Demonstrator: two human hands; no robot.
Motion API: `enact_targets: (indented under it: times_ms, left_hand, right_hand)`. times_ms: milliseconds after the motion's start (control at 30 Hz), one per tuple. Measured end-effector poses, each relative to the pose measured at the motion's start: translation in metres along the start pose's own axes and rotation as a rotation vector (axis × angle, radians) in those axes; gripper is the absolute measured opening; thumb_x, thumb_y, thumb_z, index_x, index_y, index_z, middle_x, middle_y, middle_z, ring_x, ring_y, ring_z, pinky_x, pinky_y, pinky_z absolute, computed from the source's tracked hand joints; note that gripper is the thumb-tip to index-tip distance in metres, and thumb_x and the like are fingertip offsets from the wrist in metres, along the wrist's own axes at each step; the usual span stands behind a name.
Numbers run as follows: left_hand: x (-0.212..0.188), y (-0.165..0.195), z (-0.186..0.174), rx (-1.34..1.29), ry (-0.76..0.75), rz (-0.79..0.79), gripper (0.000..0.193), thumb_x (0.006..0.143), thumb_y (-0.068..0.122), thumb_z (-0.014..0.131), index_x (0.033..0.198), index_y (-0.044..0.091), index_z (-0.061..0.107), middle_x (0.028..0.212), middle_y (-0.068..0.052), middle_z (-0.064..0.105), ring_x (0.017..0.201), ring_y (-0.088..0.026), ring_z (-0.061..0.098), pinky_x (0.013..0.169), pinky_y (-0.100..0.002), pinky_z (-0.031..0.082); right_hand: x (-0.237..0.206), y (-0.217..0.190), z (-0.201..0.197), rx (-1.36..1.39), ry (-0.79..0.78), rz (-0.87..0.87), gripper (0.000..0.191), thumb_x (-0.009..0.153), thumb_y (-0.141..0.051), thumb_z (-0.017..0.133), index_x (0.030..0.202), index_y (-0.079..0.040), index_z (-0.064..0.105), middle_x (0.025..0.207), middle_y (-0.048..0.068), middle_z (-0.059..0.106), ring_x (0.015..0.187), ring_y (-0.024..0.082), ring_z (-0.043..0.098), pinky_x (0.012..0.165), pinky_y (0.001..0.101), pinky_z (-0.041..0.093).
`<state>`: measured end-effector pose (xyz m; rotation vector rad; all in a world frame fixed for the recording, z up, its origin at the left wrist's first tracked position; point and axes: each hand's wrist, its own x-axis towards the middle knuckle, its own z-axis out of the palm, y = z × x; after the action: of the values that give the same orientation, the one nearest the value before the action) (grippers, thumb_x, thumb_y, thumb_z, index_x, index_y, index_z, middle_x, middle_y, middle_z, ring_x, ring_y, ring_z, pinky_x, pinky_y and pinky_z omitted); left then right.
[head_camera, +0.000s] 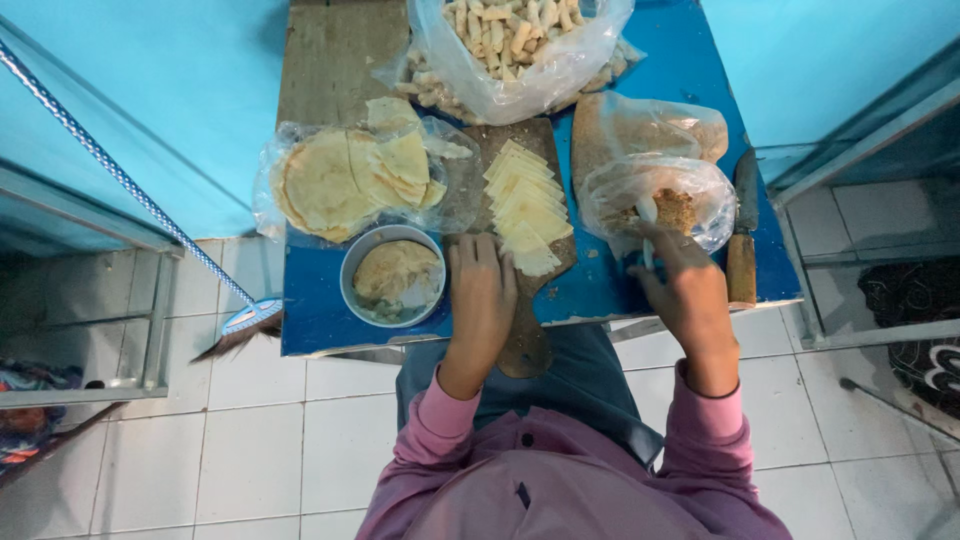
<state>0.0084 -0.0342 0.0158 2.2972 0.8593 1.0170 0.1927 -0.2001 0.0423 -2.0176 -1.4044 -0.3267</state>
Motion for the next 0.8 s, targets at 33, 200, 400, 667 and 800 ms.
enact_targets:
  times_ms: [33, 200, 400, 667, 800]
  left_hand:
    - [0.001, 0.0, 0.001, -0.043, 0.009, 0.01, 0.015, 0.092, 0.001, 0.066, 0.105, -0.003, 0.058, 0.103, -0.023, 0.059, 0.101, -0.043, 0.056, 0.088, -0.05, 0.045]
    - [0.002, -0.001, 0.002, -0.188, 0.018, -0.023, 0.02, 0.093, -0.002, 0.062, 0.112, -0.003, 0.056, 0.1, -0.025, 0.063, 0.095, -0.046, 0.063, 0.079, -0.051, 0.049]
    - [-0.008, 0.001, -0.01, -0.245, -0.032, -0.063, 0.017, 0.092, -0.002, 0.062, 0.109, -0.002, 0.06, 0.097, -0.024, 0.065, 0.087, -0.043, 0.066, 0.074, -0.048, 0.051]
    - [-0.014, 0.003, -0.02, -0.171, -0.039, -0.071, 0.014, 0.093, 0.0, 0.063, 0.106, -0.004, 0.062, 0.1, -0.023, 0.063, 0.088, -0.043, 0.065, 0.074, -0.048, 0.05]
    - [-0.016, 0.005, -0.02, -0.16, -0.019, -0.055, 0.012, 0.095, 0.0, 0.062, 0.106, -0.004, 0.062, 0.099, -0.023, 0.062, 0.089, -0.043, 0.064, 0.075, -0.048, 0.049]
  right_hand:
    - [-0.001, 0.004, 0.005, 0.063, 0.047, 0.028, 0.043, 0.085, -0.003, 0.078, 0.127, -0.003, 0.068, 0.109, 0.018, 0.072, 0.09, 0.033, 0.072, 0.075, 0.0395, 0.057]
    - [-0.001, 0.032, 0.022, -0.04, 0.325, 0.027, 0.023, 0.103, 0.002, 0.072, 0.124, -0.004, 0.066, 0.112, 0.017, 0.076, 0.095, 0.031, 0.076, 0.081, 0.0378, 0.058]
    - [0.006, 0.047, 0.031, 0.289, 0.474, 0.239, 0.028, 0.108, 0.009, 0.061, 0.136, 0.004, 0.06, 0.105, 0.013, 0.077, 0.088, 0.018, 0.077, 0.076, 0.0286, 0.06]
    - [0.002, 0.061, 0.038, 0.567, 0.546, 0.324, 0.025, 0.112, 0.012, 0.055, 0.136, 0.008, 0.056, 0.089, 0.012, 0.064, 0.078, 0.013, 0.073, 0.071, 0.0231, 0.056]
    - [0.003, 0.067, 0.036, 0.661, 0.562, 0.352, 0.03, 0.111, 0.012, 0.055, 0.141, 0.006, 0.053, 0.092, 0.013, 0.071, 0.081, 0.015, 0.071, 0.076, 0.0254, 0.056]
